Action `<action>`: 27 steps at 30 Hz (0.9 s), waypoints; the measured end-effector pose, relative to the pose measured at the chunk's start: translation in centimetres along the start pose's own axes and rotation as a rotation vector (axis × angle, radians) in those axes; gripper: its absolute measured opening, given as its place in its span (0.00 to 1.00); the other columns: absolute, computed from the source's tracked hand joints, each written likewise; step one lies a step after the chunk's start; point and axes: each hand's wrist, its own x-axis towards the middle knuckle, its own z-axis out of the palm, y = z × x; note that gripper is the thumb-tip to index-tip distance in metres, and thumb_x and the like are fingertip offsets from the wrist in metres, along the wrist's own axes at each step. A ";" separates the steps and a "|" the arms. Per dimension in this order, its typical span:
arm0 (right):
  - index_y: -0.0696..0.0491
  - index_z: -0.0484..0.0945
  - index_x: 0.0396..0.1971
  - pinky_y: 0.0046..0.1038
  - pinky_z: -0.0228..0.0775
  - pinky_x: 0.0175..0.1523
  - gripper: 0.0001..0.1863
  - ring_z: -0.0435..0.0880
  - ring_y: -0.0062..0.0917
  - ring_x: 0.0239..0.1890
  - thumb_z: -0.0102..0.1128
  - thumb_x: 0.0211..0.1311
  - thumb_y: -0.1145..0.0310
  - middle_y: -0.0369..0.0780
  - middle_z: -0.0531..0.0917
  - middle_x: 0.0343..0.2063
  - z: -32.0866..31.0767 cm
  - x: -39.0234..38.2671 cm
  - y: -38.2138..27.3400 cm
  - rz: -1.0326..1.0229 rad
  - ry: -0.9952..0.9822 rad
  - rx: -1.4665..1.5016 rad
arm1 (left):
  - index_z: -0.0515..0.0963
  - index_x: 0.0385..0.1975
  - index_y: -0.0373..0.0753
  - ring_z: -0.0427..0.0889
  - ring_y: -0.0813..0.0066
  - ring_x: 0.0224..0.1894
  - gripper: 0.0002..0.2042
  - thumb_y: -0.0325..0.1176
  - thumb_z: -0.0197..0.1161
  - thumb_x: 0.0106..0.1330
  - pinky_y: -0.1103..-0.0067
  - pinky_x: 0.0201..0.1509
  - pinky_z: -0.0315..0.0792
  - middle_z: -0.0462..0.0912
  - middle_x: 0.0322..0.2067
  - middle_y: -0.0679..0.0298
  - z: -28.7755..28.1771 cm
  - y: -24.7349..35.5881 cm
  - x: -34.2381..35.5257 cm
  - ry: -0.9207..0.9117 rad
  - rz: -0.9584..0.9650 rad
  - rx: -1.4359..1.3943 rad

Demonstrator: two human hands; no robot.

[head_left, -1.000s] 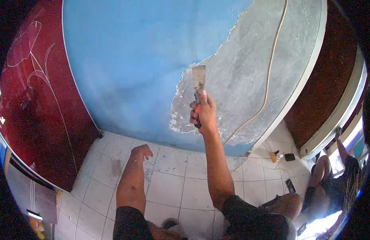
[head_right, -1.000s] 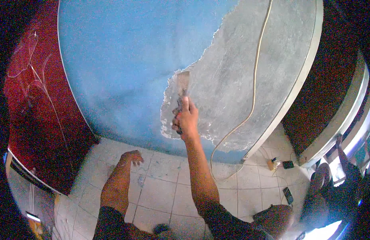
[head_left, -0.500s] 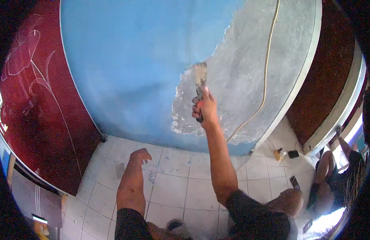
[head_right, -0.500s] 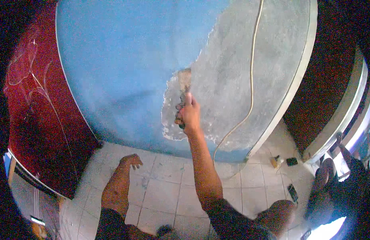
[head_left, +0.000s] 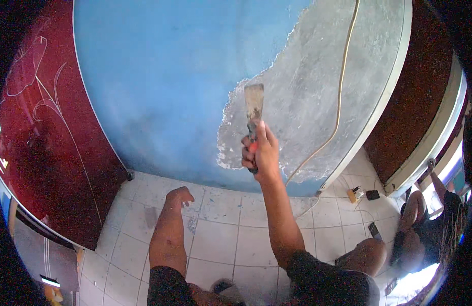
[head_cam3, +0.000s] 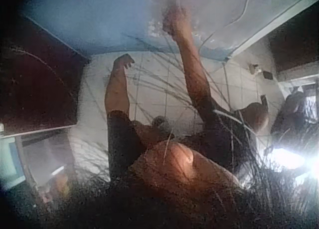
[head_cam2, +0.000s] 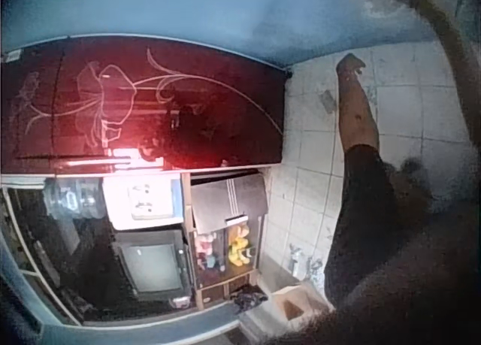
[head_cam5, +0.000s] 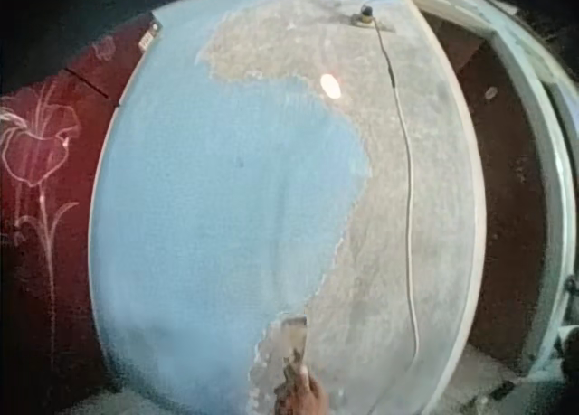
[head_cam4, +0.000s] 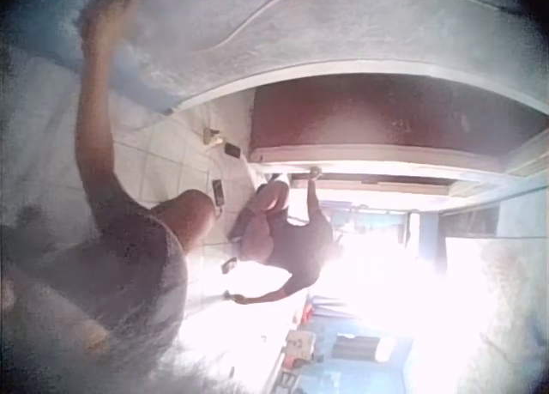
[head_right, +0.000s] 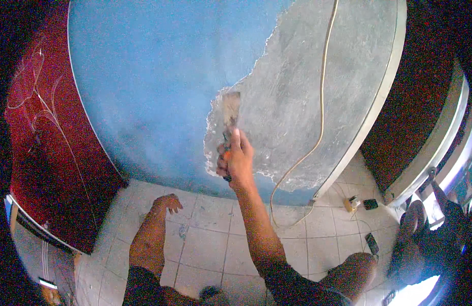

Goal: The person scrapes paint off a wall using a putty knife.

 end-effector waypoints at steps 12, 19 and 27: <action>0.48 0.69 0.42 0.20 0.49 0.13 0.17 0.60 0.14 0.11 0.43 0.72 0.48 0.33 0.67 0.17 -1.8 3.7 1.0 -0.049 0.098 -0.060 | 0.81 0.43 0.37 0.86 0.60 0.34 0.17 0.42 0.61 0.61 0.60 0.35 0.78 0.86 0.38 0.58 0.0 0.1 2.2 0.025 0.072 -0.027; 0.50 0.69 0.40 0.20 0.51 0.13 0.18 0.62 0.15 0.11 0.45 0.72 0.48 0.34 0.68 0.19 -0.2 1.5 1.1 -0.044 0.007 -0.036 | 0.79 0.46 0.33 0.84 0.65 0.34 0.20 0.43 0.63 0.60 0.63 0.41 0.78 0.85 0.40 0.57 0.5 -4.0 2.7 -0.038 0.008 -0.133; 0.48 0.67 0.44 0.18 0.51 0.14 0.16 0.63 0.14 0.13 0.45 0.72 0.50 0.34 0.69 0.19 -2.3 1.3 -0.1 -0.045 0.063 -0.031 | 0.76 0.51 0.32 0.85 0.58 0.37 0.22 0.41 0.62 0.62 0.60 0.40 0.80 0.84 0.43 0.54 0.5 2.1 -0.7 -0.060 0.006 -0.098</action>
